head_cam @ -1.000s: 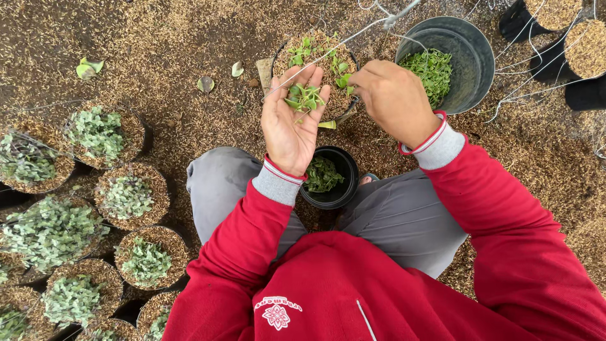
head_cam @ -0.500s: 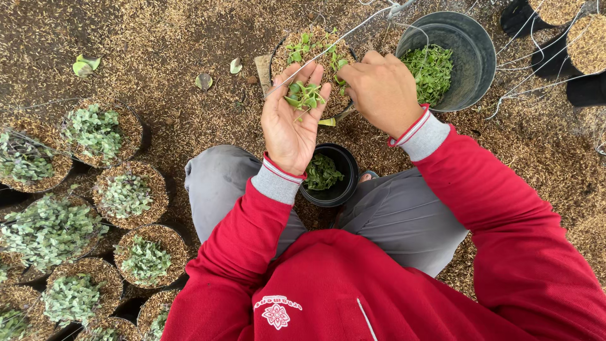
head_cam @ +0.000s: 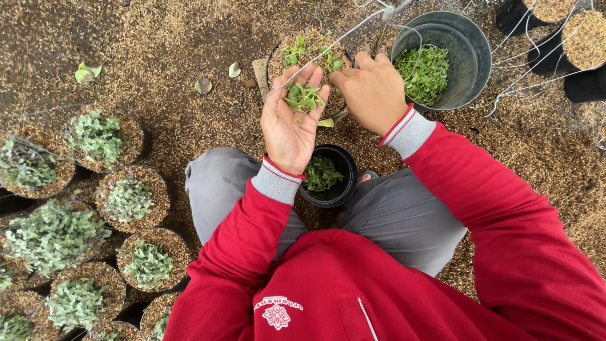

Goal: The person sits on the ground and arranges small green plant cuttings into a circular pattern on a hanging planter filled with wood chips. They pick up cuttings from a bucket and place them one by one into the planter.

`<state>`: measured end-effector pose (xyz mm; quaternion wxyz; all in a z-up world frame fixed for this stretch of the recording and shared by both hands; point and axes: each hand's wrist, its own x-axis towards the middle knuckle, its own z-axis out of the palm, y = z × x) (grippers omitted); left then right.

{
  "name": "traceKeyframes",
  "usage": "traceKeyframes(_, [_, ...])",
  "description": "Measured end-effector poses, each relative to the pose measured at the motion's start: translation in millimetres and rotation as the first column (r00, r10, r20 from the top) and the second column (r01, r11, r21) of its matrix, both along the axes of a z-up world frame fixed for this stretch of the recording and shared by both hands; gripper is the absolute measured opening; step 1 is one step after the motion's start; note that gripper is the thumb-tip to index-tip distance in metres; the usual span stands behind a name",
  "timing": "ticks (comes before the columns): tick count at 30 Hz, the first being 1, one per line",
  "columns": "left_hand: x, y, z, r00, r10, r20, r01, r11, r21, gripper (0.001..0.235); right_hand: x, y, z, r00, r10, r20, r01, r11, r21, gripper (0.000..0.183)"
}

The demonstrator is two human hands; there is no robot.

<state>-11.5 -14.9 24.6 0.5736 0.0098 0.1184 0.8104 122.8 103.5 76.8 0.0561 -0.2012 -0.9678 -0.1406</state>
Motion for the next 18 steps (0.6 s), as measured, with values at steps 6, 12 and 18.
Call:
traceKeyframes(6, [0.0, 0.3, 1.5, 0.999, -0.017, 0.031, 0.017, 1.0, -0.016, 0.041, 1.5, -12.2, 28.0, 0.941, 0.075, -0.331, -0.139, 0.975, -0.174, 0.023])
traceKeyframes(12, [1.5, 0.5, 2.3, 1.0, -0.024, -0.021, 0.023, 1.0, -0.021, 0.043, 0.7, -37.1, 49.8, 0.853, 0.164, -0.495, -0.311, 0.922, -0.23, 0.018])
traceKeyframes(18, [3.6, -0.7, 4.7, 0.997, -0.013, -0.079, 0.011, 1.0, -0.017, 0.046, -10.1, -46.6, 47.8, 0.866, 0.307, -0.395, -0.424, 0.87, -0.252, 0.02])
